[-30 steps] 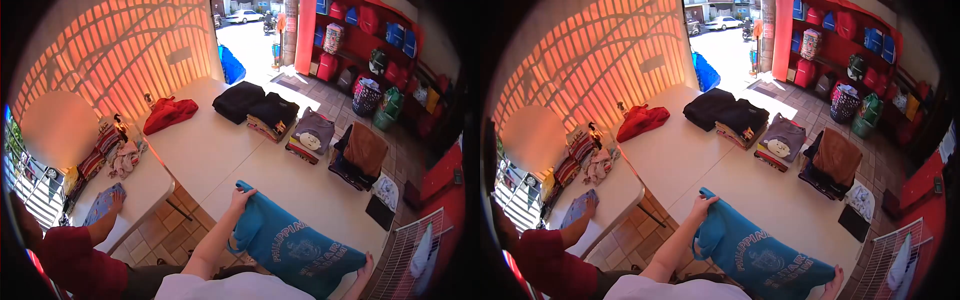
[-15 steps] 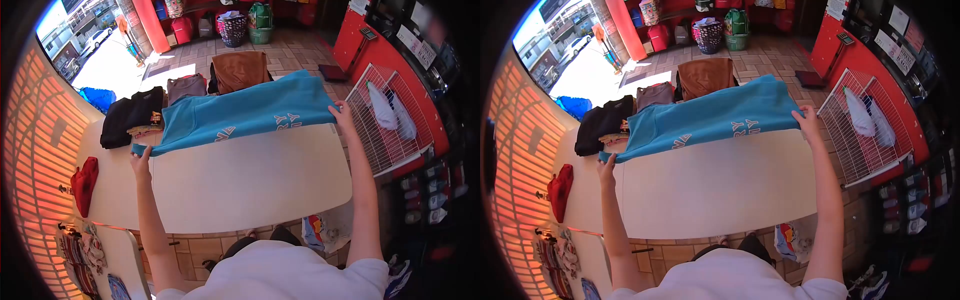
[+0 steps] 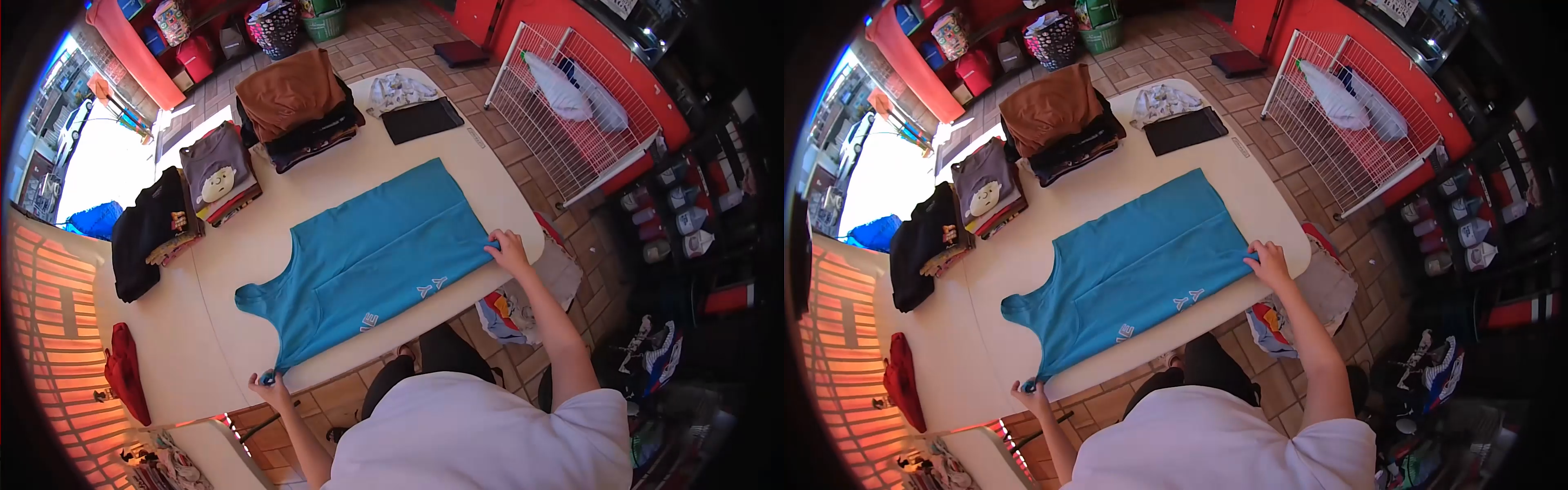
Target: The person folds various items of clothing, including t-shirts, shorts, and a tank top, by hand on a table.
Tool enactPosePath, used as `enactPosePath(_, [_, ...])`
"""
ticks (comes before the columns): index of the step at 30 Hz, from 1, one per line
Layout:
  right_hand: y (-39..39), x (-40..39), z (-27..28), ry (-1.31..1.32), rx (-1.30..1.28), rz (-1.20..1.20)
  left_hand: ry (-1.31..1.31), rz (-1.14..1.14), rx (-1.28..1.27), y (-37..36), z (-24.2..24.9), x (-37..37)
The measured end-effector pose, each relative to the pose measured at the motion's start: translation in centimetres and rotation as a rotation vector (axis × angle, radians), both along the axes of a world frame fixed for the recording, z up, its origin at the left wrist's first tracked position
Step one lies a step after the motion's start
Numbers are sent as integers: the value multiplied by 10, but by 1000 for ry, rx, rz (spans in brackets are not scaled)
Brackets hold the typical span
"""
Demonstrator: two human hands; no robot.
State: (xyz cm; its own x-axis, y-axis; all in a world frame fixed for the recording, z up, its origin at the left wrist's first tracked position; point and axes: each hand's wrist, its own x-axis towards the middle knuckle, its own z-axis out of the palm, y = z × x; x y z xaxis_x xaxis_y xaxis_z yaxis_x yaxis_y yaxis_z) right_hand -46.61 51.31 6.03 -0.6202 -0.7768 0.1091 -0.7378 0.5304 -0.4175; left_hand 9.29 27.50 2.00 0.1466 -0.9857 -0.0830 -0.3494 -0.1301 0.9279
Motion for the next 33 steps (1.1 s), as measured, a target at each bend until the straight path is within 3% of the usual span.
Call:
enactPosePath(1, [4, 4, 0, -10, 70, -1, 0, 0, 3, 9, 10, -15])
enactPosePath(3, [-11, 19, -5, 101, -77, -101, -724, 47, -502, 36, 33, -61])
enactPosePath(4, [-26, 34, -7, 210, -222, -202, -659, -87, -434, 47, 42, -98])
enactPosePath(6, [-79, 82, 0, 219, -253, -110, -523, -492, -459, 61, 49, -178])
enactPosePath(9, [-128, 158, -27, 93, -76, 387, -702, -874, -502, 58, 17, -260])
enactPosePath(10, [-133, 145, -31, 102, -88, 389, -703, -865, -516, 45, 12, -264])
enactPosePath(12, [-121, 113, -38, 134, 65, 206, -965, -654, -352, 15, 7, -250])
enactPosePath(16, [-88, 3, -48, 258, 225, -399, -1156, -395, -245, -25, -3, -223])
enactPosePath(17, [-95, 4, -52, 256, 220, -400, -1123, -354, -263, -24, -4, -235])
enactPosePath(19, [-128, 43, -34, 287, 193, -179, -981, -533, -411, -5, 1, -282])
enactPosePath(21, [-150, 100, -39, 67, 101, 264, -924, -832, -418, 18, 1, -318])
enactPosePath(23, [-151, 79, -41, 84, 96, 188, -926, -935, -433, 4, -1, -327])
enactPosePath(25, [-140, 32, -45, 150, 118, -8, -1097, -529, -245, -37, -3, -305])
enactPosePath(27, [-132, -30, -52, 253, 187, -272, -1266, -358, -174, -84, -1, -287])
enactPosePath(29, [-155, -63, -34, 182, 212, -342, -1148, -396, -360, -129, -1, -287])
enactPosePath(31, [-190, -74, -19, 264, 120, -8, -1015, -696, -442, -162, 17, -302])
enactPosePath(32, [-207, -74, -22, 305, 98, 17, -1021, -706, -438, -172, 26, -310])
enactPosePath(33, [-219, -76, -26, 347, 73, 43, -976, -790, -168, -182, 35, -318])
